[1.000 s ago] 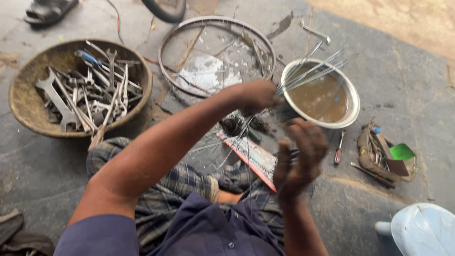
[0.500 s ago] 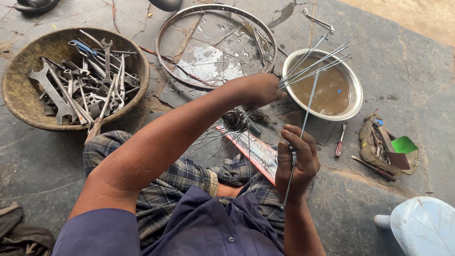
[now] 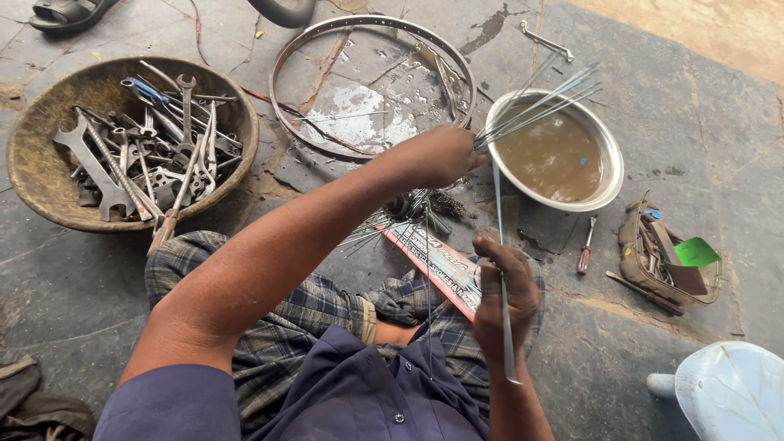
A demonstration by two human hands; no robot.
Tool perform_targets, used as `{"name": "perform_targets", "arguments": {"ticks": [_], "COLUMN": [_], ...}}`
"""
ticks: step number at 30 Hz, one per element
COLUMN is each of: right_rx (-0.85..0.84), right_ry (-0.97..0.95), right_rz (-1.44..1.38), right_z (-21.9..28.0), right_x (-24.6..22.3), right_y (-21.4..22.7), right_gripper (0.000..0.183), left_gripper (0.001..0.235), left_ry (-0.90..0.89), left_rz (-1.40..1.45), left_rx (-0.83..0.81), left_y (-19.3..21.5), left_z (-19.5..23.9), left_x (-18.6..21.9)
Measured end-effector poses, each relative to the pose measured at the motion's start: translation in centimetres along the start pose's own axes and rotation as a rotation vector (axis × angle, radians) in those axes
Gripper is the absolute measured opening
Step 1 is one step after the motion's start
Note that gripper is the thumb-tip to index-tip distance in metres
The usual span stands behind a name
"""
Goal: The person is sitting on the ground assembling a bicycle wheel by inserting spokes into the hub. They handle a package of spokes and repeatedly insert individual spokes into the hub holes, adjusting their position with both hands.
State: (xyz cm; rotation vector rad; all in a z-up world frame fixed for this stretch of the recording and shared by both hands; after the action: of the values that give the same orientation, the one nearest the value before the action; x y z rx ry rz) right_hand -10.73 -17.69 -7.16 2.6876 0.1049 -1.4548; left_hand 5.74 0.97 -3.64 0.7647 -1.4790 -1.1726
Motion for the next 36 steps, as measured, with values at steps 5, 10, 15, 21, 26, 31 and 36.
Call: {"name": "perform_targets", "arguments": {"ticks": [5,10,15,21,26,31,36], "right_rx": [-0.008,-0.283,-0.578,-0.553,-0.409,-0.532,-0.552], "right_ry": [0.003,0.119,0.120,-0.002,-0.023,-0.109,-0.241], "right_rz": [0.136,0.452,0.604,0.636,0.475,0.230,-0.092], "right_z": [0.1,2.0,5.5,5.2,2.0,0.9,-1.2], "right_x": [1.3,2.9,4.4,4.8,2.8,0.9,0.1], "right_y": [2.6,4.3,5.2,6.7,5.9,1.4,-1.8], "right_gripper": [0.023,0.047,0.058,0.051,0.036,0.031,0.037], "left_gripper": [0.047,0.047,0.044,0.040,0.039,0.038,0.037], "left_ry": [0.008,0.036,0.029,-0.031,-0.036,-0.005,0.041], "left_rz": [-0.027,0.044,0.005,-0.021,-0.073,0.021,0.190], "left_rx": [0.047,0.010,0.027,0.115,0.141,0.253,0.337], "left_y": [1.5,4.0,6.3,8.4,9.4,10.5,12.1], "left_z": [1.7,3.2,4.6,6.0,6.7,6.8,6.5], "left_x": [0.5,0.0,-0.2,1.1,2.5,2.8,2.5]}}
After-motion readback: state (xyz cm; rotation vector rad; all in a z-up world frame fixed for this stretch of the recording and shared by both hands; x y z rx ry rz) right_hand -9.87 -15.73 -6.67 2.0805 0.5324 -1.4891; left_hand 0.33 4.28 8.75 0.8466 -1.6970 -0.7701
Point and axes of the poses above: each hand's wrist, its own z-axis away from the middle knuckle, its own y-axis out of the back of the hand, x = y × z, the point moved 3 cm from there along -z, towards the middle knuckle, and after that the axes turned 15 degrees about -z, right-handed, at the moved point
